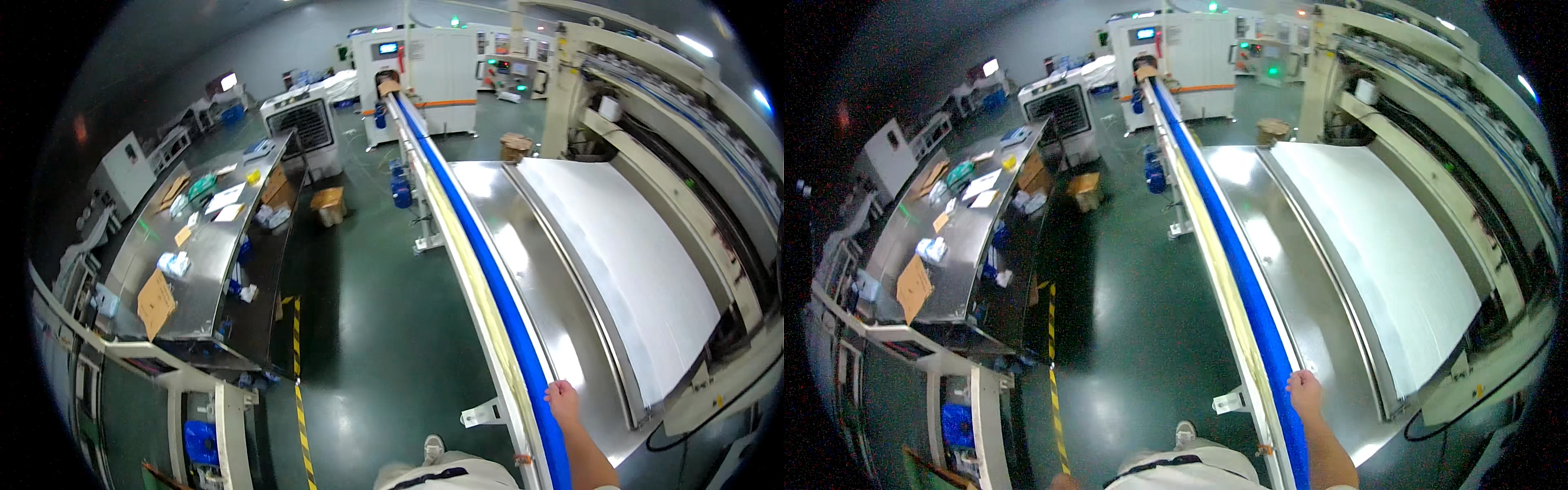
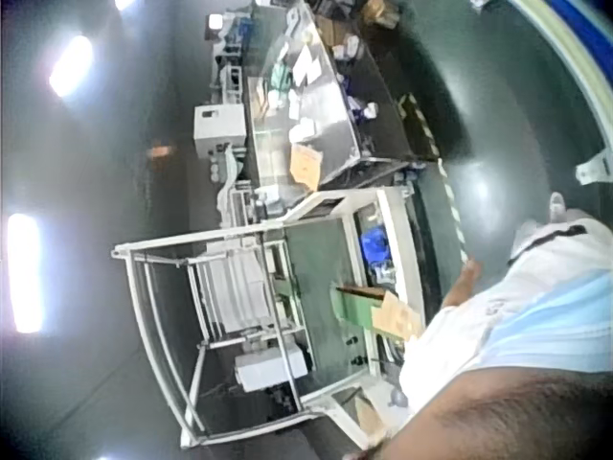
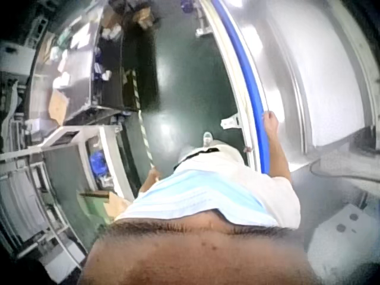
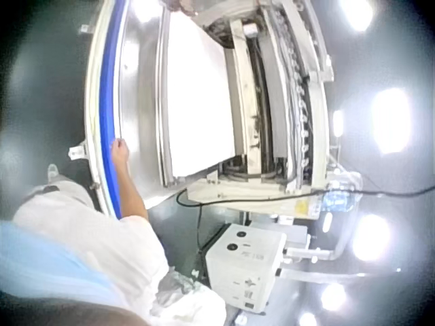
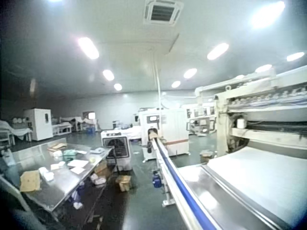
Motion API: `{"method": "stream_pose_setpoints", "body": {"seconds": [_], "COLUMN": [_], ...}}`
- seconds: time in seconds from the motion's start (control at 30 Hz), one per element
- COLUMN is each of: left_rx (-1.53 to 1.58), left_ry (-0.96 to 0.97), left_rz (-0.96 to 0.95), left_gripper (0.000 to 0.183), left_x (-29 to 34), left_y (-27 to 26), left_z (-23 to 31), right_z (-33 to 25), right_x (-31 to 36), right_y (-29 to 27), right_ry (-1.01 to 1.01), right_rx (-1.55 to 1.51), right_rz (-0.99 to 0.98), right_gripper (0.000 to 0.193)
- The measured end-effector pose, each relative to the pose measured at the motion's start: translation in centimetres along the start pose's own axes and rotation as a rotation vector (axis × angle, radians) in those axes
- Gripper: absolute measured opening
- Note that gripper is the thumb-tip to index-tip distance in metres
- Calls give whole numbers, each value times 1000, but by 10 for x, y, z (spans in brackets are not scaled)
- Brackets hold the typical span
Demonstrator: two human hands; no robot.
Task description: The person handles large white fabric sheets on a metal table in a factory setting. They fold the fabric, pick up a piece of white material from a blue crate, and repeatedly smooth and align the fabric sheets on the table surface.
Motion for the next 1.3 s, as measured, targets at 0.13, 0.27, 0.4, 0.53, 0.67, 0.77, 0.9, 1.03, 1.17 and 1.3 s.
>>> {"method": "stream_pose_setpoints", "body": {"seconds": [0.13,0.27,0.4,0.53,0.67,0.77,0.9,1.03,1.17,1.3], "left_rx": [125,-21,10,644,-385,-813,266,619,667,454], "left_ry": [-23,81,183,876,282,616,356,560,763,996], "left_rz": [35,93,30,272,16,-132,231,-24,-227,-248], "left_gripper": [35,32,30,40,37,31,31,27,24,28], "left_x": [-35,-85,-154,-233,-351,-380,-411,-356,-322,-301], "left_y": [-22,-46,-174,-258,-344,-458,-558,-658,-690,-724], "left_z": [18,6,72,-65,-51,50,94,234,329,374], "right_z": [-50,-92,-136,-177,-180,-194,-223,-251,-278,-294], "right_x": [-50,-83,-97,-100,-111,-105,-118,-160,-222,-263], "right_y": [67,136,153,227,256,245,275,292,301,306], "right_ry": [-151,-321,-390,-409,-235,-187,-231,-314,-358,-368], "right_rx": [15,18,203,187,145,281,181,180,179,231], "right_rz": [-49,-36,34,-19,-31,-10,21,-48,-134,-142], "right_gripper": [16,15,15,16,18,17,17,17,17,19]}}
Point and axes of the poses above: each hand's wrist, its own x-axis away from the middle knuckle, its own y-axis out of the palm, z = x × y, the point moved 3 cm from there along -x, towards the middle knuckle, and after that the axes turned 3 degrees about -x, right-handed, at the moved point
